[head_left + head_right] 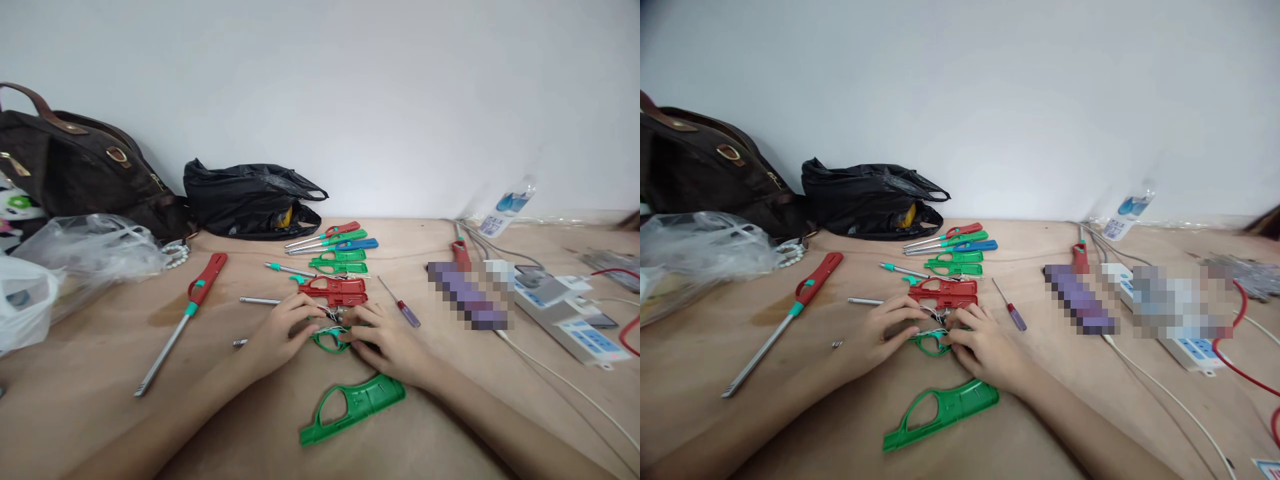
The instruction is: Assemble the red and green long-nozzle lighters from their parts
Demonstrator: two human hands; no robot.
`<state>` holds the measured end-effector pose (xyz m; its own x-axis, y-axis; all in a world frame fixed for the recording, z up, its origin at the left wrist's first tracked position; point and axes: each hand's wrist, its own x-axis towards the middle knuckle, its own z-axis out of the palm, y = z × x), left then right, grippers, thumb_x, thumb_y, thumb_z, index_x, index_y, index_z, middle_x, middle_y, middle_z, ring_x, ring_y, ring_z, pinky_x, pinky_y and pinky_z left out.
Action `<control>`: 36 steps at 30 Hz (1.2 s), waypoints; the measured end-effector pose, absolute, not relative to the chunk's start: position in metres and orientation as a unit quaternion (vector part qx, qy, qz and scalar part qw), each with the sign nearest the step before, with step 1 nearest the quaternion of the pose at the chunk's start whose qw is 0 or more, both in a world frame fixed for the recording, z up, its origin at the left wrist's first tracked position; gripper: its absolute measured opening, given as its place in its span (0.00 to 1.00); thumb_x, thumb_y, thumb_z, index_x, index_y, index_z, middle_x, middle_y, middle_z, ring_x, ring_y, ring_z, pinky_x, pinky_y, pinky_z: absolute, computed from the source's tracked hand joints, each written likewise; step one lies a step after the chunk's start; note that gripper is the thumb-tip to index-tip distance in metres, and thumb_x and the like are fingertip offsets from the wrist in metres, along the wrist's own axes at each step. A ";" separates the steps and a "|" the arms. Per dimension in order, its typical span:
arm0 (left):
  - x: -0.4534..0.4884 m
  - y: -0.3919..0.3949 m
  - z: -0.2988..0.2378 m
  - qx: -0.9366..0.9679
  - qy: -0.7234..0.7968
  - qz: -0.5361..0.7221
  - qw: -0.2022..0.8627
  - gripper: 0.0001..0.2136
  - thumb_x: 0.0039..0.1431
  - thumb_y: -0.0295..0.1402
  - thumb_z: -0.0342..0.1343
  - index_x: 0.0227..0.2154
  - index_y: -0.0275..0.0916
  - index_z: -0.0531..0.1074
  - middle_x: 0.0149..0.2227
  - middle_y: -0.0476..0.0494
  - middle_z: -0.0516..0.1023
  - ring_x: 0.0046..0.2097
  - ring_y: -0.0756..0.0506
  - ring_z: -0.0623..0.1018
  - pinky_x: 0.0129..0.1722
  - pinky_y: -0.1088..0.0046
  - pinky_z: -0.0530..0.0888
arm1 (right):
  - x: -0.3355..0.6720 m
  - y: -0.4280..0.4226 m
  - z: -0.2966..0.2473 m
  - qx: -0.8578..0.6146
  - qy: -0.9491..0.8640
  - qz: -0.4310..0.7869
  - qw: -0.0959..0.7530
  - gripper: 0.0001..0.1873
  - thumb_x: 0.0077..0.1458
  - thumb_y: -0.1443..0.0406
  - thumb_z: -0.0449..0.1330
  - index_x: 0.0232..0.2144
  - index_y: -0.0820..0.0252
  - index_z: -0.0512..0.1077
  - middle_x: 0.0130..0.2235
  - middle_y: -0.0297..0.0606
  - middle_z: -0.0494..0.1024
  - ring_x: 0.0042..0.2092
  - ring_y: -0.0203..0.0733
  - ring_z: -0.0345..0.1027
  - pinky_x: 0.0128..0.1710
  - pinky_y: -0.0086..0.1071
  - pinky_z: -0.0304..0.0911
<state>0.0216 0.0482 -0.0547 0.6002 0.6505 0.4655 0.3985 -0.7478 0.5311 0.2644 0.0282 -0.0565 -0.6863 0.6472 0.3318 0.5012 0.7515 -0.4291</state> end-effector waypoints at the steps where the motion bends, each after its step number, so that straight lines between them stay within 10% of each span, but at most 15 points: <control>1: 0.021 0.049 -0.054 0.871 0.306 0.332 0.194 0.09 0.62 0.24 0.51 0.42 0.40 0.73 0.39 0.45 0.74 0.43 0.45 0.73 0.44 0.68 0.71 | 0.265 0.029 -0.057 -0.316 -0.905 0.158 0.238 0.12 0.61 0.73 0.53 0.41 0.57 0.75 0.46 0.40 0.71 0.48 0.46 0.62 0.49 0.42 0.63; 36: 0.036 0.035 -0.059 0.877 0.337 0.271 0.209 0.07 0.60 0.22 0.49 0.32 0.38 0.69 0.36 0.44 0.73 0.41 0.44 0.72 0.39 0.69 0.69 | 0.266 0.026 -0.053 -0.280 -0.901 0.231 0.236 0.15 0.58 0.76 0.53 0.41 0.57 0.75 0.48 0.40 0.75 0.50 0.45 0.64 0.51 0.43 0.64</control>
<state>0.0361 0.0349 -0.0591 0.6256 0.7048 0.3346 0.4785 -0.6853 0.5490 0.2659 0.0263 -0.0527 -0.7316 0.6144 0.2952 0.3962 0.7357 -0.5493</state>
